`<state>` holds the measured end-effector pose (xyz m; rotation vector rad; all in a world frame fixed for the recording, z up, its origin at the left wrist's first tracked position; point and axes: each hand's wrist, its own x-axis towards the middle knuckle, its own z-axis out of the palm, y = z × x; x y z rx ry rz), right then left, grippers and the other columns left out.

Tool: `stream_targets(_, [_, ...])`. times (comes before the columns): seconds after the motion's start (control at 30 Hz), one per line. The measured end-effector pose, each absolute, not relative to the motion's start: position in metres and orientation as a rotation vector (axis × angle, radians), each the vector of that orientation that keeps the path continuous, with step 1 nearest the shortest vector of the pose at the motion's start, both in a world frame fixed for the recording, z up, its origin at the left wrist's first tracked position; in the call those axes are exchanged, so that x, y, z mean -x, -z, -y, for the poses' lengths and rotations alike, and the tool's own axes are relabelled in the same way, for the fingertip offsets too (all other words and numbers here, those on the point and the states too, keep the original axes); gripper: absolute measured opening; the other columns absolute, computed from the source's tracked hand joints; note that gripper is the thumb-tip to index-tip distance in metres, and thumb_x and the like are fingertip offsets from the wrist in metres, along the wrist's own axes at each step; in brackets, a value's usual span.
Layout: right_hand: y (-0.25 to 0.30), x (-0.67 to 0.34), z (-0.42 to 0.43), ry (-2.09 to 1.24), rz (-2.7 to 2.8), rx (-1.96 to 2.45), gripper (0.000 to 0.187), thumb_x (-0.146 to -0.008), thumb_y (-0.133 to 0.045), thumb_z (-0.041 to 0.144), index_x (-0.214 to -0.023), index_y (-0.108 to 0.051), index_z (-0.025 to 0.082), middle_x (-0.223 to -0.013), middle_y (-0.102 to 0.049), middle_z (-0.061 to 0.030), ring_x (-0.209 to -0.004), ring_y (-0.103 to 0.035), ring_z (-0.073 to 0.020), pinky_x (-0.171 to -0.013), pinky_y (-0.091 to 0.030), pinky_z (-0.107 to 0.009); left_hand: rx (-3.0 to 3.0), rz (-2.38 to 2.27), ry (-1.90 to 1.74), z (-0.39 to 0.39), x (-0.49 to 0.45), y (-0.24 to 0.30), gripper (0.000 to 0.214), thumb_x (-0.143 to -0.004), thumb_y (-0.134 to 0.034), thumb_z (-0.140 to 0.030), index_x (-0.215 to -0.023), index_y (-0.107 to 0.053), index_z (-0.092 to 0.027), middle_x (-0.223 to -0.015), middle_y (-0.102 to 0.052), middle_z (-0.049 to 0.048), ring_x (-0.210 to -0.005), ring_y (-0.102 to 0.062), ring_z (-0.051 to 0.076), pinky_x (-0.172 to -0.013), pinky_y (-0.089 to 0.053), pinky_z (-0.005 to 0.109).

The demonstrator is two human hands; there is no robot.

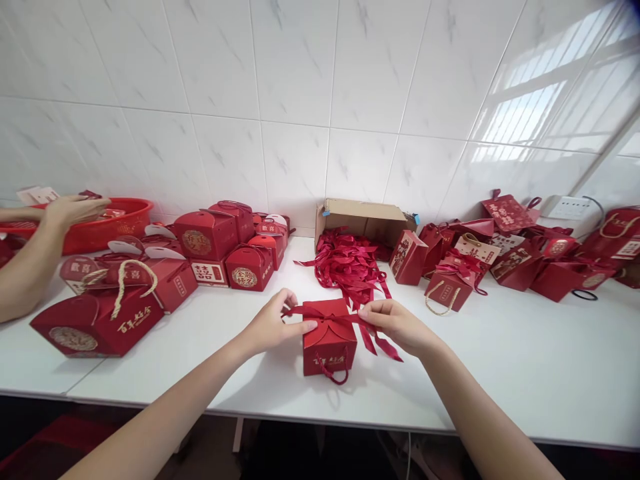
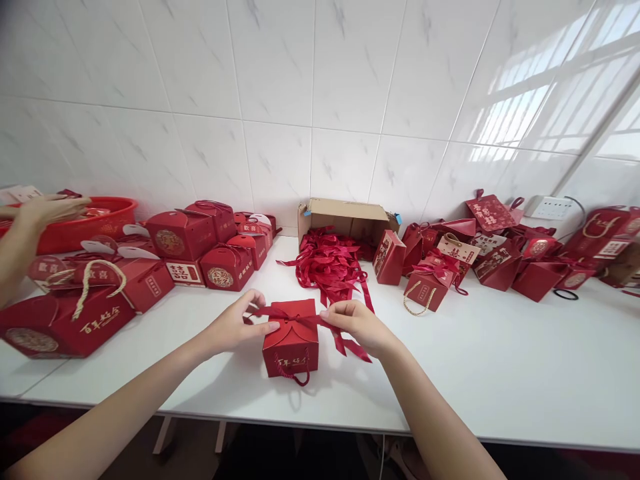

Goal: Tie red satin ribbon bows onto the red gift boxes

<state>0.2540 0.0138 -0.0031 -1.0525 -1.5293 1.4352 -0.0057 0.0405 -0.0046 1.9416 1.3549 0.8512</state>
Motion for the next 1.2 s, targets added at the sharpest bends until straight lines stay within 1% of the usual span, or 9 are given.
stream_targets(0.1, [-0.004,-0.251,-0.014,-1.571,1.321,0.915,0.025,-0.07,-0.075,0.039,-0.067,-0.063,0.016,-0.062,-0.053,0.003,-0.058,-0.048,-0.01,-0.062,-0.039,-0.026,-2.103,-1.276,-0.995,-0.033,-0.008,-0.004,0.047,-0.066,-0.071,-0.044,-0.1,-0.048,-0.022,-0.11,-0.053,0.0069,-0.104,-0.052,0.025,-0.086,-0.042,0.037])
stream_targets(0.2, [-0.014,-0.245,-0.014,-1.622,1.222,0.845,0.021,-0.07,-0.076,0.036,-0.072,-0.067,0.017,-0.065,-0.059,0.0021,-0.061,-0.053,-0.0102,-0.066,-0.042,-0.026,-2.282,-1.184,-1.043,-0.025,-0.032,-0.01,0.046,-0.069,-0.07,-0.041,-0.104,-0.046,-0.024,-0.113,-0.054,0.0074,-0.109,-0.051,0.026,-0.094,-0.038,0.041])
stream_targets(0.4, [-0.022,-0.247,-0.007,-1.554,1.197,0.895,0.02,-0.068,-0.077,0.036,-0.071,-0.071,0.018,-0.065,-0.062,0.0004,-0.061,-0.054,-0.011,-0.068,-0.046,-0.028,-2.447,-1.388,-1.461,-0.03,-0.055,-0.013,0.036,-0.071,-0.059,-0.016,-0.102,-0.042,-0.023,-0.107,-0.057,0.0076,-0.107,-0.052,0.027,-0.094,-0.033,0.042])
stream_targets(0.5, [-0.016,-0.249,-0.007,-1.397,1.345,1.003,0.022,-0.069,-0.076,0.038,-0.079,-0.074,0.019,-0.071,-0.067,-0.0007,-0.065,-0.058,-0.0128,-0.071,-0.047,-0.03,-2.399,-1.465,-1.539,-0.034,-0.052,-0.014,0.038,-0.07,-0.061,-0.02,-0.102,-0.041,-0.022,-0.108,-0.056,0.0081,-0.105,-0.053,0.028,-0.092,-0.033,0.042])
stream_targets(0.63, [-0.005,-0.23,-0.013,-1.082,1.582,1.08,0.035,-0.075,-0.068,0.04,-0.105,-0.071,0.022,-0.085,-0.071,-0.0025,-0.077,-0.062,-0.0191,-0.076,-0.048,-0.036,-2.377,-1.442,-1.54,-0.032,-0.053,-0.016,0.036,-0.071,-0.06,-0.024,-0.102,-0.042,-0.022,-0.106,-0.056,0.0076,-0.105,-0.052,0.028,-0.093,-0.033,0.043])
stream_targets(0.83, [0.006,-0.198,-0.019,-0.841,1.654,1.056,0.019,-0.082,-0.056,0.034,-0.078,-0.068,0.019,-0.081,-0.067,-0.0029,-0.073,-0.059,-0.0173,-0.07,-0.047,-0.031,-2.102,-1.264,-1.285,-0.031,-0.039,-0.021,0.034,-0.064,-0.053,-0.016,-0.096,-0.045,-0.023,-0.102,-0.054,0.0045,-0.1,-0.049,0.024,-0.09,-0.036,0.039])
stream_targets(0.93, [0.012,-0.196,-0.018,-0.862,1.592,1.042,0.018,-0.084,-0.054,0.036,-0.081,-0.063,0.02,-0.083,-0.065,-0.0024,-0.075,-0.059,-0.0172,-0.072,-0.048,-0.031,-1.875,-1.261,-1.154,-0.039,-0.02,-0.01,0.02,-0.066,-0.055,-0.024,-0.083,-0.043,-0.023,-0.087,-0.049,0.0003,-0.086,-0.048,0.019,-0.079,-0.039,0.032])
stream_targets(1.07, [0.016,-0.195,-0.017,-1.08,1.527,0.915,0.02,-0.086,-0.051,0.04,-0.084,-0.058,0.021,-0.084,-0.067,-0.0025,-0.085,-0.063,-0.0191,-0.081,-0.05,-0.033,-1.706,-1.316,-0.972,-0.049,-0.007,0.016,0.036,-0.069,-0.062,-0.05,-0.071,-0.041,-0.021,-0.071,-0.045,-0.0034,-0.067,-0.045,0.015,-0.062,-0.037,0.027])
stream_targets(1.2, [0.015,-0.191,-0.017,-1.079,1.488,0.98,0.017,-0.084,-0.053,0.037,-0.083,-0.058,0.02,-0.078,-0.067,-0.0023,-0.078,-0.064,-0.0184,-0.078,-0.051,-0.033,-1.637,-1.238,-0.745,-0.048,-0.005,0.022,0.044,-0.074,-0.055,-0.061,-0.067,-0.052,-0.018,-0.059,-0.047,-0.0026,-0.054,-0.043,0.012,-0.051,-0.032,0.024])
